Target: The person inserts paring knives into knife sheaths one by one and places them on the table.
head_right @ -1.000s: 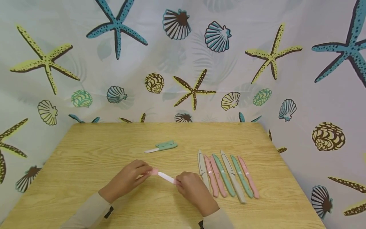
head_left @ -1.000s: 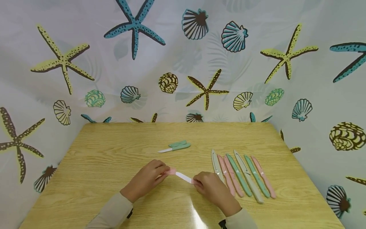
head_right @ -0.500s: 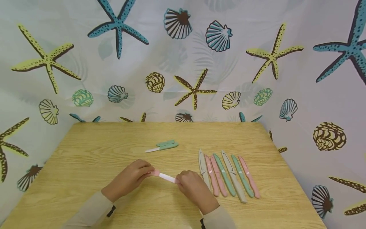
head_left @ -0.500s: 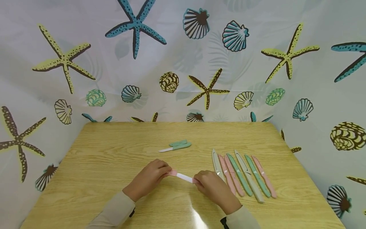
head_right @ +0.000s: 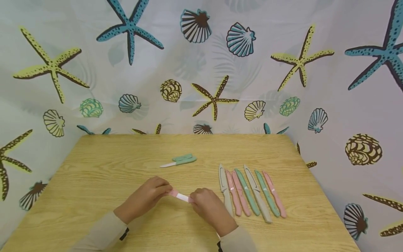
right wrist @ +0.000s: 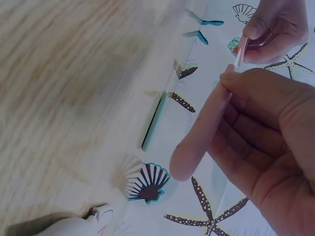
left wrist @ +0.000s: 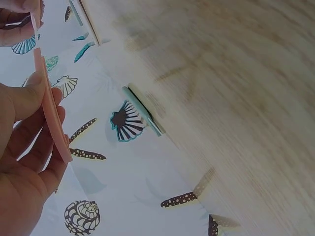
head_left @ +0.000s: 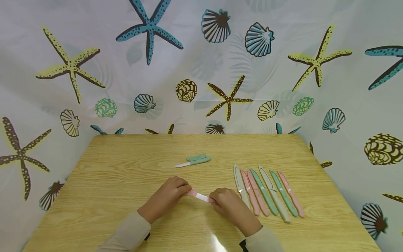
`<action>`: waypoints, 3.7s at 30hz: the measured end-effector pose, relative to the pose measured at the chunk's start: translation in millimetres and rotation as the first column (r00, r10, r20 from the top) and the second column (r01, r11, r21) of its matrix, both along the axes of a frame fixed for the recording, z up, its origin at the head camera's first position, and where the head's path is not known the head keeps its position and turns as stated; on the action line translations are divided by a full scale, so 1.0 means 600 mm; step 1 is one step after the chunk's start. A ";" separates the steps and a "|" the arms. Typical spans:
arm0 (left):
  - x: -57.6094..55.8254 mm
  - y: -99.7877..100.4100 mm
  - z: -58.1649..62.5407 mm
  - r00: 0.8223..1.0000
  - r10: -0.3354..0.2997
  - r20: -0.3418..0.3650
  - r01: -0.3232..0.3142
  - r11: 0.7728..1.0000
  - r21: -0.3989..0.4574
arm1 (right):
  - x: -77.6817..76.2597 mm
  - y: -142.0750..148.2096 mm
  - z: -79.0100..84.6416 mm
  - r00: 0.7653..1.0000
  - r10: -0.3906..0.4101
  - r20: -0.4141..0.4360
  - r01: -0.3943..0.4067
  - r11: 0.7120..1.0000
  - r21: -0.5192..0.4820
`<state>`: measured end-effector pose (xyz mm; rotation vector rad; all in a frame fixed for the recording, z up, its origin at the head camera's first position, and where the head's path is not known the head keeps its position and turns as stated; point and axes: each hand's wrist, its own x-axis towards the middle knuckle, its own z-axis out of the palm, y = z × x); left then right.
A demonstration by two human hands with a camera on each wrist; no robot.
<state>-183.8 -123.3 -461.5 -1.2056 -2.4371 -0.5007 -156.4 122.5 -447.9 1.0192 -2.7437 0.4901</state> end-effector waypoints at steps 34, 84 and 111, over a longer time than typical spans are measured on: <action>0.009 0.024 -0.007 0.998 -0.051 0.027 0.051 0.999 -0.008 | -0.006 -0.025 0.000 1.000 0.008 0.017 -0.008 1.000 0.024; -0.043 -0.042 -0.004 0.991 0.080 0.107 -0.076 0.996 -0.036 | -0.004 0.373 -0.013 0.686 -0.669 0.288 0.669 0.735 0.115; -0.061 -0.046 0.005 0.981 0.153 0.116 -0.145 0.987 -0.072 | -0.011 0.379 -0.020 0.647 -0.718 0.259 0.702 0.692 0.166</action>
